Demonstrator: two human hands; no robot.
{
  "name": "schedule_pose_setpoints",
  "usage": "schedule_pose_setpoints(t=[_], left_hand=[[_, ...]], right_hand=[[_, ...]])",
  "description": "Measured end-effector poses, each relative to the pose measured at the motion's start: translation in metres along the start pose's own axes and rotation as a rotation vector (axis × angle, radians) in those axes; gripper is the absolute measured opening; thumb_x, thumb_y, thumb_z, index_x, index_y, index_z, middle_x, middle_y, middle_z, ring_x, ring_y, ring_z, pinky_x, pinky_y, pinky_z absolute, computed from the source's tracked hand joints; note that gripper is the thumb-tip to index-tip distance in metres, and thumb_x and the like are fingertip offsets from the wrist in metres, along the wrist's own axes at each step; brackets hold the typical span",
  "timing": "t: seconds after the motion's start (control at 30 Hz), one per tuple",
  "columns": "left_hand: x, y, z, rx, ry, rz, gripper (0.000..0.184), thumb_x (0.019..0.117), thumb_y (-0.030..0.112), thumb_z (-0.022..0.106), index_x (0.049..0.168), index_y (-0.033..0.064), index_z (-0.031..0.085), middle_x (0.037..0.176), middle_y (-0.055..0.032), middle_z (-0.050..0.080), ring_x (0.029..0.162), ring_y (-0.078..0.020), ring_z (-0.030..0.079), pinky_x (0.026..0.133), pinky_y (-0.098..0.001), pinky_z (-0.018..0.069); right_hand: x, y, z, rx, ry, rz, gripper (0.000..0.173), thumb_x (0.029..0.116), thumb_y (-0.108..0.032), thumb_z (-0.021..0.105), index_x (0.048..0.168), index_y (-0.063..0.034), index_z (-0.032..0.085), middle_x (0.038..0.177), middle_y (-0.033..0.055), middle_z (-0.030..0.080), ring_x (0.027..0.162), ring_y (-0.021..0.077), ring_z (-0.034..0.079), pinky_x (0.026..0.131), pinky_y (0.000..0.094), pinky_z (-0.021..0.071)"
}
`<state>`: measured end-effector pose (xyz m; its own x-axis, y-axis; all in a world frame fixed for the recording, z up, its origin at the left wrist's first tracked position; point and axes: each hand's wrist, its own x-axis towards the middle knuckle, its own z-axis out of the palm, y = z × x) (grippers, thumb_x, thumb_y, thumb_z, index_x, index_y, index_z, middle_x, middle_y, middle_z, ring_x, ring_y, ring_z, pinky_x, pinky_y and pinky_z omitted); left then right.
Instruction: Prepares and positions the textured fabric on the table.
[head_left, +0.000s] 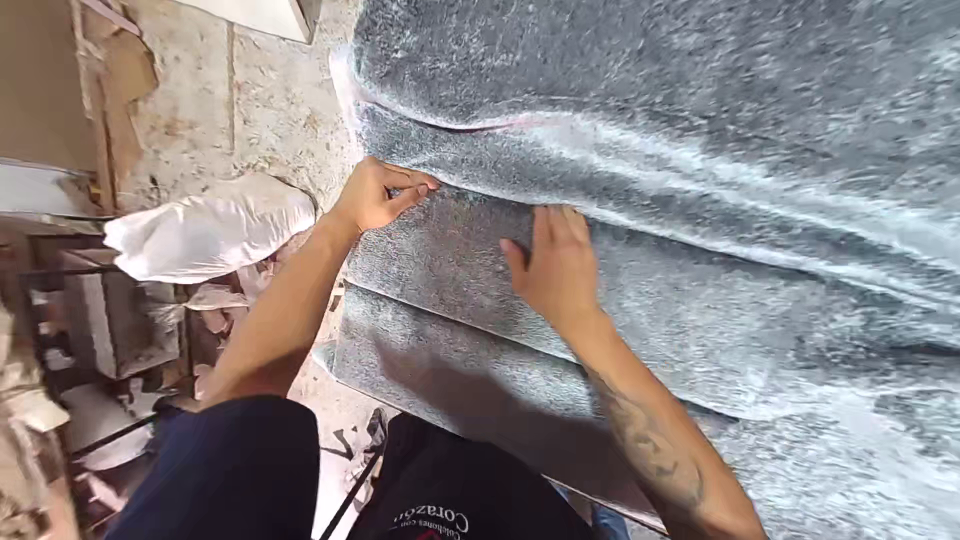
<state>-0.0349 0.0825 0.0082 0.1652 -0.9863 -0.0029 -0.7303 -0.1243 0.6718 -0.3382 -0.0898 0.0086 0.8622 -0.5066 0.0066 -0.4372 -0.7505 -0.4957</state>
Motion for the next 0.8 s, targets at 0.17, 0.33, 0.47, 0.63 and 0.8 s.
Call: schedule_pose_setpoints(t=[0.17, 0.33, 0.47, 0.63, 0.8], left_hand=[[-0.025, -0.039, 0.000, -0.309, 0.192, -0.156, 0.033, 0.1048, 0.016, 0.048, 0.106, 0.0000, 0.077, 0.110, -0.0099, 0.077, 0.106, -0.0163, 0.073, 0.102, -0.0418, 0.0558], [0.006, -0.037, -0.100, 0.004, 0.270, -0.833, 0.043, 0.1055, 0.030, 0.047, 0.121, -0.0054, 0.066, 0.111, -0.0210, 0.073, 0.094, -0.0273, 0.075, 0.090, -0.0530, 0.0598], [0.123, -0.063, -0.168, -0.039, 0.488, -0.620, 0.072, 0.0934, 0.067, 0.059, 0.139, 0.0114, 0.056, 0.126, -0.0095, 0.066, 0.102, -0.0173, 0.071, 0.088, -0.0411, 0.0611], [0.289, -0.091, -0.127, 0.190, 0.241, -0.708, 0.084, 0.0858, 0.062, 0.068, 0.142, 0.0020, 0.053, 0.141, -0.0286, 0.054, 0.133, -0.0423, 0.052, 0.109, -0.0678, 0.0399], [0.310, -0.045, -0.092, 0.521, 0.059, -0.891, 0.043, 0.1057, 0.023, 0.043, 0.129, -0.0110, 0.058, 0.138, -0.0398, 0.052, 0.134, -0.0567, 0.047, 0.104, -0.0763, 0.0317]], right_hand=[[0.066, -0.139, 0.063, 0.095, -0.130, -0.052, 0.062, 0.0976, -0.050, 0.055, 0.127, 0.0033, 0.065, 0.131, 0.0272, 0.063, 0.128, 0.0448, 0.055, 0.113, 0.0615, 0.0350], [0.123, -0.094, -0.004, 0.651, -0.212, -0.246, 0.026, 0.1061, -0.022, 0.054, 0.106, -0.0051, 0.074, 0.083, 0.0068, 0.073, 0.075, 0.0159, 0.071, 0.072, 0.0381, 0.0597], [0.112, 0.116, -0.155, 0.098, 0.547, 0.289, 0.039, 0.0995, -0.037, 0.062, 0.118, -0.0045, 0.070, 0.104, 0.0099, 0.074, 0.092, 0.0161, 0.071, 0.085, 0.0354, 0.0596], [0.157, 0.320, -0.208, 0.218, 0.364, 0.819, 0.090, 0.0845, -0.068, 0.070, 0.144, -0.0026, 0.053, 0.134, 0.0199, 0.062, 0.122, 0.0294, 0.062, 0.104, 0.0533, 0.0512], [0.217, 0.323, -0.172, -0.028, 0.506, 0.740, 0.037, 0.0980, -0.031, 0.055, 0.109, 0.0000, 0.070, 0.103, 0.0154, 0.071, 0.101, 0.0250, 0.068, 0.094, 0.0466, 0.0515]])
